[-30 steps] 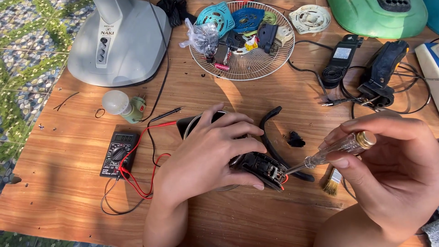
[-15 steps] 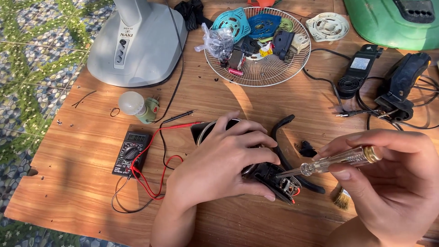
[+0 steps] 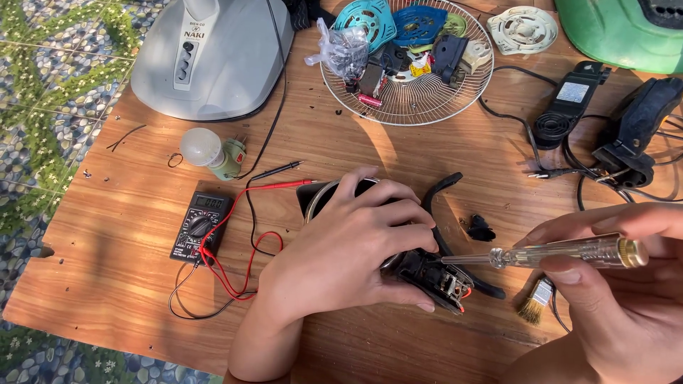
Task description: The person repairs a metal electric kettle by using a screwdriver to manipulate the internal components and wires at the base. They also use a multimeter to test the electrical connections while working on the device.
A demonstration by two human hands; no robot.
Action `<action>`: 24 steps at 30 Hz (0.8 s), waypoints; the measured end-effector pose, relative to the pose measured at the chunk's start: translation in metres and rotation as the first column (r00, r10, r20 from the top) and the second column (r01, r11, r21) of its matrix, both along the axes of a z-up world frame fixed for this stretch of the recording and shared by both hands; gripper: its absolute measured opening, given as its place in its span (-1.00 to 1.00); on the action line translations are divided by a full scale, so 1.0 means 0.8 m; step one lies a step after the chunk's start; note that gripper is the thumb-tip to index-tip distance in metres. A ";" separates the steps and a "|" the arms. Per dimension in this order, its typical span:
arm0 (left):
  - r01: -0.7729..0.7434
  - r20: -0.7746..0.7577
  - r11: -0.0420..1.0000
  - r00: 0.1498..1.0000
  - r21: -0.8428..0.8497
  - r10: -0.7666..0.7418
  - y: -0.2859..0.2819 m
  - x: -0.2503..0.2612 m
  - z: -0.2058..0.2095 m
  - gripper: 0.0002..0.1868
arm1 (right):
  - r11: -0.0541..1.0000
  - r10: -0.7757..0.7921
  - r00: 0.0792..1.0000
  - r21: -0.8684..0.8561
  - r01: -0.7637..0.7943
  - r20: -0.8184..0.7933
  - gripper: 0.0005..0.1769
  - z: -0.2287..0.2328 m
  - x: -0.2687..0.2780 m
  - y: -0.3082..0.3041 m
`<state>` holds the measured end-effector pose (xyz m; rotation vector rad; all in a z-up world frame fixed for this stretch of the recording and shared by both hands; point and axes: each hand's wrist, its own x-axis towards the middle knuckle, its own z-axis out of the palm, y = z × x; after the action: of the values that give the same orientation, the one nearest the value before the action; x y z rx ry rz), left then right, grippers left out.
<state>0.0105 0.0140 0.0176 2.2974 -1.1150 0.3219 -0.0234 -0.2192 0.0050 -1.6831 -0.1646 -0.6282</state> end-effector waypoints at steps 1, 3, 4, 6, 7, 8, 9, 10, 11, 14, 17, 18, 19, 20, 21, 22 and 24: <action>-0.001 -0.005 1.000 1.000 -0.001 0.001 0.000 -0.001 0.000 -0.49 | 0.998 -0.025 1.000 0.055 0.025 -0.011 -0.57 0.000 -0.003 0.004; -0.004 -0.015 1.000 1.000 0.003 0.004 0.000 -0.002 0.001 -0.49 | 0.998 0.060 0.998 -0.018 -0.060 0.000 -0.52 -0.010 0.002 -0.019; -0.005 -0.017 1.000 1.000 0.006 0.005 -0.001 -0.002 0.001 -0.50 | 0.985 0.145 0.989 -0.092 -0.143 0.014 -0.47 -0.015 0.004 -0.031; -0.004 -0.023 1.000 1.000 0.008 0.005 -0.001 -0.002 0.002 -0.49 | 0.987 0.129 0.992 -0.092 -0.130 -0.014 -0.49 -0.007 -0.003 -0.022; -0.006 -0.025 1.000 1.000 0.009 0.007 -0.001 -0.003 0.002 -0.48 | 0.989 0.116 0.992 -0.093 -0.119 -0.038 -0.50 -0.002 -0.006 -0.018; -0.007 -0.027 1.000 1.000 0.010 0.008 -0.001 -0.003 0.003 -0.48 | 0.988 0.117 0.992 -0.092 -0.120 -0.041 -0.50 0.000 -0.003 -0.024; -0.007 -0.025 1.000 1.000 0.008 0.007 -0.001 -0.003 0.003 -0.49 | 0.976 0.156 0.985 -0.140 -0.166 -0.080 -0.50 0.003 -0.001 -0.030; -0.007 -0.023 1.000 1.000 0.006 0.007 -0.001 -0.003 0.003 -0.50 | 0.959 0.193 0.974 -0.186 -0.213 -0.121 -0.50 0.005 0.001 -0.036; -0.006 -0.024 1.000 1.000 0.006 0.006 -0.001 -0.003 0.003 -0.50 | 0.959 0.192 0.974 -0.186 -0.212 -0.122 -0.50 0.017 -0.002 -0.026; -0.010 -0.027 1.000 1.000 0.014 0.010 -0.001 -0.004 0.002 -0.50 | 0.965 0.036 0.973 -0.246 -0.093 -0.226 -0.50 0.039 -0.006 -0.016; -0.012 -0.020 1.000 1.000 0.018 0.013 -0.002 -0.004 0.002 -0.50 | 0.905 0.149 0.950 -0.349 -0.242 -0.274 -0.70 0.031 -0.002 -0.034; -0.010 -0.015 1.000 1.000 0.010 0.010 -0.002 -0.003 0.003 -0.50 | 0.920 0.164 0.965 -0.323 -0.224 -0.203 -0.79 0.027 -0.002 -0.034; -0.008 -0.010 1.000 1.000 0.002 0.008 -0.001 -0.003 0.003 -0.50 | 0.933 0.176 0.976 -0.294 -0.208 -0.131 -0.86 0.023 -0.003 -0.033; -0.007 -0.011 1.000 1.000 0.004 0.007 -0.001 -0.003 0.003 -0.50 | 0.934 0.175 0.976 -0.292 -0.207 -0.131 -0.86 0.025 -0.010 -0.011; -0.006 -0.015 1.000 1.000 0.006 0.006 -0.001 -0.003 0.004 -0.51 | 0.980 0.036 0.994 -0.194 -0.055 -0.099 -0.84 0.026 -0.017 0.010; -0.005 -0.020 1.000 1.000 0.008 0.005 -0.001 -0.004 0.004 -0.51 | 0.991 -0.107 0.991 -0.089 0.099 -0.084 -0.81 0.028 -0.024 0.031; -0.009 -0.023 1.000 1.000 0.008 0.009 -0.001 -0.004 0.004 -0.51 | 0.989 -0.015 0.995 -0.150 0.000 -0.099 -0.83 0.026 -0.015 0.006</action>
<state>0.0074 0.0133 0.0206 2.3081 -1.0970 0.2942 -0.0355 -0.2147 0.0260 -1.8574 -0.1359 -0.5466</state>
